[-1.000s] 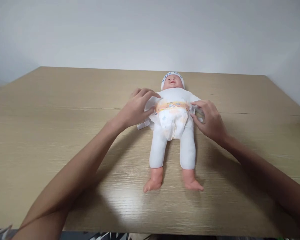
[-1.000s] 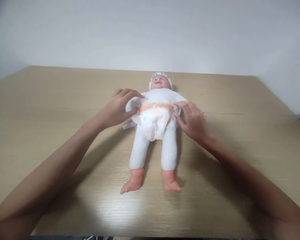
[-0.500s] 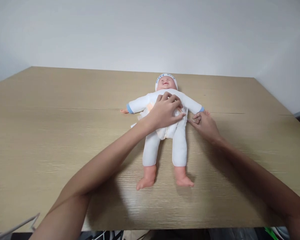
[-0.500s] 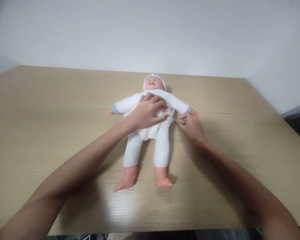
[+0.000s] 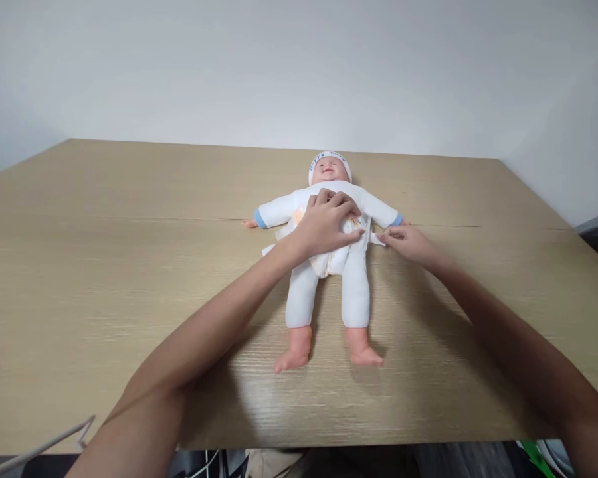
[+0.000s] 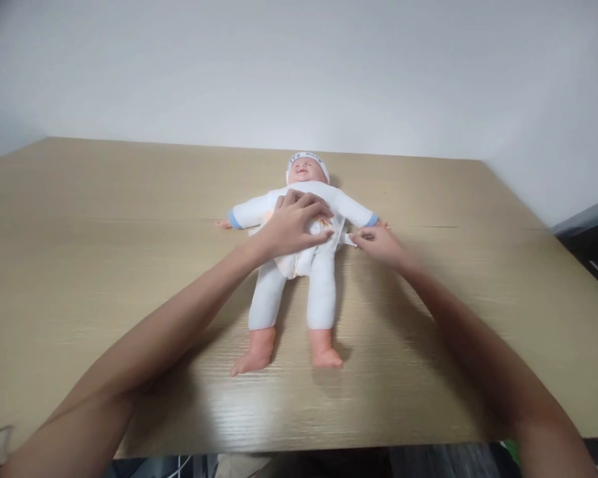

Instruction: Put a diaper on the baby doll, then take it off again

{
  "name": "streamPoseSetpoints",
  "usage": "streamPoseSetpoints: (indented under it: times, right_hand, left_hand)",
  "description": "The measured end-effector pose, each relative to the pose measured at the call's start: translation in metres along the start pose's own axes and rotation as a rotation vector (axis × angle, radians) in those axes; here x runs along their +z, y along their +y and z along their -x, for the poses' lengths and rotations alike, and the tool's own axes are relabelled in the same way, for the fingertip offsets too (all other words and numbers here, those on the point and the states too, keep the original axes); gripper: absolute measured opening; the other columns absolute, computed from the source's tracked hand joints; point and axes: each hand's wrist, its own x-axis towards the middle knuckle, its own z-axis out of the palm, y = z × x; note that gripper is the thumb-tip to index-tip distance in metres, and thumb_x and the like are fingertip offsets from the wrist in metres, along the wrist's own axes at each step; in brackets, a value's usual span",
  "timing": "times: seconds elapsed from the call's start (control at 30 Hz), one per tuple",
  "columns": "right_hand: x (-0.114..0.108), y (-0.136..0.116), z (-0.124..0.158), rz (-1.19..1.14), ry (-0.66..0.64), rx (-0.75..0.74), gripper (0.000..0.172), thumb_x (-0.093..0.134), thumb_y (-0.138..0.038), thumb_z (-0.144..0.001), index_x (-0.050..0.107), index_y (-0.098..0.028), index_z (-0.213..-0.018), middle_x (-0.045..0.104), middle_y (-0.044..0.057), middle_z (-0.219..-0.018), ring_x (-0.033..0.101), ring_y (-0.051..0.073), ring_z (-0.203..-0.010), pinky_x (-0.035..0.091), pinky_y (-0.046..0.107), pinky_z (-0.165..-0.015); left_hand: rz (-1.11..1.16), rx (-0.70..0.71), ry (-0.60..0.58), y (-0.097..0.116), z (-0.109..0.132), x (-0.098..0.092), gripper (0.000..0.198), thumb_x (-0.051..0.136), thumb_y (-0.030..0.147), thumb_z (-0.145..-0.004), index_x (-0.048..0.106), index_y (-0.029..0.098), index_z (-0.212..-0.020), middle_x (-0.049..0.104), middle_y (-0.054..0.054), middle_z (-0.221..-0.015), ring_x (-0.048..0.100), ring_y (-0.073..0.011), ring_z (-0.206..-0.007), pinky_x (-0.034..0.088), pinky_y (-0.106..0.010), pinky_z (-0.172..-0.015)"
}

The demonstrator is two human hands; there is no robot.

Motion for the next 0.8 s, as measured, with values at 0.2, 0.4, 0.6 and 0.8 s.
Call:
streamPoseSetpoints:
  times: [0.2, 0.4, 0.6, 0.8]
  right_hand:
    - [-0.032, -0.027, -0.01, -0.101, -0.097, -0.025, 0.061, 0.07, -0.082, -0.086, 0.061, -0.023, -0.075, 0.053, -0.003, -0.074, 0.044, 0.016, -0.071, 0.034, 0.033, -0.071]
    - [-0.017, -0.07, -0.033, -0.008, -0.152, -0.111, 0.058, 0.072, -0.075, -0.09, 0.057, -0.023, -0.07, 0.051, -0.002, -0.07, 0.045, 0.016, -0.069, 0.035, 0.032, -0.067]
    - [0.005, -0.075, -0.041, -0.06, -0.095, -0.094, 0.055, 0.072, -0.074, -0.089, 0.065, -0.022, -0.073, 0.068, 0.002, -0.078, 0.06, 0.019, -0.076, 0.045, 0.032, -0.073]
    - [0.039, -0.059, -0.009, -0.066, 0.297, -0.286, 0.048, 0.061, -0.069, -0.102, 0.072, -0.023, -0.107, 0.081, 0.011, -0.107, 0.075, 0.028, -0.098, 0.061, 0.042, -0.089]
  left_hand:
    - [0.016, -0.01, -0.011, 0.001, 0.0, -0.001, 0.039, 0.075, 0.047, -0.094, 0.075, 0.026, -0.127, 0.072, -0.008, -0.141, 0.048, -0.0403, -0.137, 0.04, -0.057, -0.115]
    - [0.027, -0.015, 0.011, -0.001, 0.0, 0.001, 0.04, 0.075, 0.045, -0.091, 0.069, 0.024, -0.125, 0.072, -0.011, -0.138, 0.05, -0.0408, -0.133, 0.042, -0.057, -0.112]
    - [0.049, -0.038, 0.01, 0.0, -0.001, 0.002, 0.042, 0.075, 0.04, -0.089, 0.065, 0.022, -0.126, 0.073, -0.01, -0.136, 0.051, -0.0381, -0.131, 0.041, -0.055, -0.112]
    - [0.067, -0.032, 0.015, -0.001, -0.001, 0.002, 0.043, 0.075, 0.041, -0.09, 0.066, 0.022, -0.127, 0.073, -0.009, -0.14, 0.051, -0.0385, -0.133, 0.04, -0.054, -0.113]
